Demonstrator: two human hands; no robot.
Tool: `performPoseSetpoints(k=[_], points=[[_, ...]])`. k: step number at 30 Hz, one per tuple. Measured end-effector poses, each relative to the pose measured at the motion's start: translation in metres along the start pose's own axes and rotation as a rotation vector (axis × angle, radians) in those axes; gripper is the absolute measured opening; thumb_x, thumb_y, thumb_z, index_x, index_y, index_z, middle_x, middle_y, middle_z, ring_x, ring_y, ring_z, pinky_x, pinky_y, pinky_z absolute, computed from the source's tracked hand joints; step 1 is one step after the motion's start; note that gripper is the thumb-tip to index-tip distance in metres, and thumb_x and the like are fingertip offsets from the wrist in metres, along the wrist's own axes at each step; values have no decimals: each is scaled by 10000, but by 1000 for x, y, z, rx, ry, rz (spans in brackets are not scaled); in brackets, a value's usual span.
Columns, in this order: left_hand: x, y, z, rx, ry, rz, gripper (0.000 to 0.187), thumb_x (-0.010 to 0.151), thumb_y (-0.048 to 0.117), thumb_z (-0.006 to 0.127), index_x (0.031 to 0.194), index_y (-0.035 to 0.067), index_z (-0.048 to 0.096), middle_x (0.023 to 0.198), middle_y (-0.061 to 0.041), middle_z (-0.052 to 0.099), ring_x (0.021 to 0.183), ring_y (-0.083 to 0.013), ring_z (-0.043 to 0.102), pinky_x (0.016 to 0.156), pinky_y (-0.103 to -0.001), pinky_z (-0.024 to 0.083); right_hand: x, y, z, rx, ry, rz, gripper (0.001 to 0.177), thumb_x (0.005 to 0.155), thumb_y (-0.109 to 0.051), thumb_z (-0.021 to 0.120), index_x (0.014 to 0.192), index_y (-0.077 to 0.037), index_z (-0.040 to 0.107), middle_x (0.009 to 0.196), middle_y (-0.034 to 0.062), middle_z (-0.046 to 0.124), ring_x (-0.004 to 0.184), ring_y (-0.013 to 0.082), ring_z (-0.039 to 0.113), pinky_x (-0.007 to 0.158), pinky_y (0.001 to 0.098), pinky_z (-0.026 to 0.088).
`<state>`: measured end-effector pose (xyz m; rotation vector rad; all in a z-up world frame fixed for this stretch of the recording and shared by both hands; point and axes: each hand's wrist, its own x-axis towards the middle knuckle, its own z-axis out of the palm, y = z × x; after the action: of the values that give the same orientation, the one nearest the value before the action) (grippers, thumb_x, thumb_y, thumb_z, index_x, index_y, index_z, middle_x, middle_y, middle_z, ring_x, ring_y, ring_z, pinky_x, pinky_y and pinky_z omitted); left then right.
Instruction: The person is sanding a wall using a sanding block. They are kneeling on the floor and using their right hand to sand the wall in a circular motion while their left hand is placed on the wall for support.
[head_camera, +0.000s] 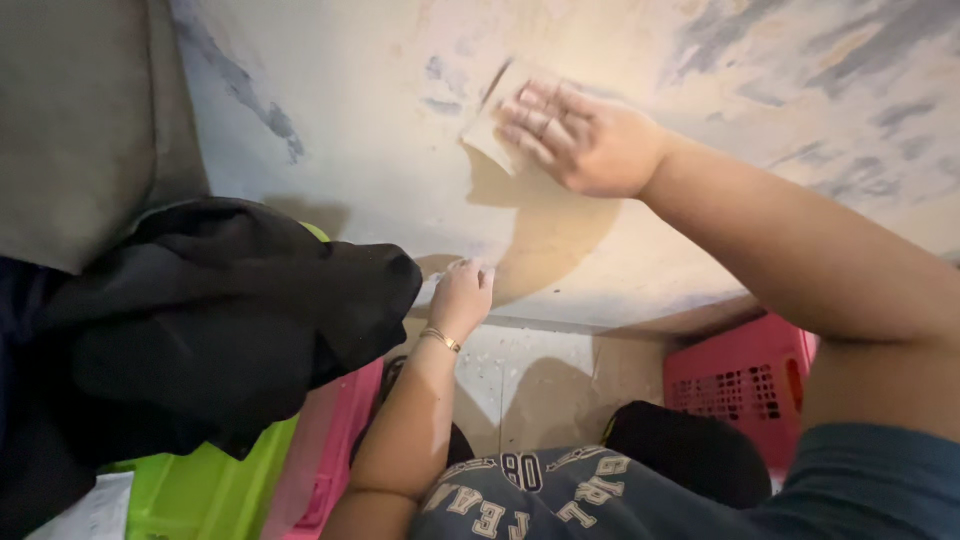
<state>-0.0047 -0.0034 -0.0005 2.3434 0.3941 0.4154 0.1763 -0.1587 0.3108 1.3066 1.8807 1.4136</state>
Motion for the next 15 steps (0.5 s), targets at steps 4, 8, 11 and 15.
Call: performPoseSetpoints(k=[4,8,11,15], points=[[1,1,-2,-28,18,47,279,1039,272,598,1080,40,748,1054,-209,773,1094,-435,700,970,-551,538,-94,55,8,-214,-32,254,466,1200,-408,618,1495,-76,757,1451,73,734,1285,217,701,1052,384,566],[3,-2,8,-18,-2,24,320,1055,304,607,1134,24,740,1100,-234,762,1090,-443,702,969,-548,545,-133,33,12,-194,-54,395,312,1111,-371,701,1299,-131,767,1506,89,718,1325,263,701,1006,411,574],[0,3,18,-18,53,112,322,1053,293,611,1114,10,753,1107,-256,764,1079,-464,700,949,-562,546,-135,-21,3,98,-37,356,498,938,-260,712,1388,-85,833,1540,105,683,1427,295,668,1193,458,598],[3,19,8,86,-42,30,410,1100,358,618,933,21,780,1053,-244,772,1055,-455,705,956,-564,552,-155,-9,-13,-42,57,127,301,1107,-124,756,1389,-35,809,1471,129,756,1393,296,716,1199,403,590]])
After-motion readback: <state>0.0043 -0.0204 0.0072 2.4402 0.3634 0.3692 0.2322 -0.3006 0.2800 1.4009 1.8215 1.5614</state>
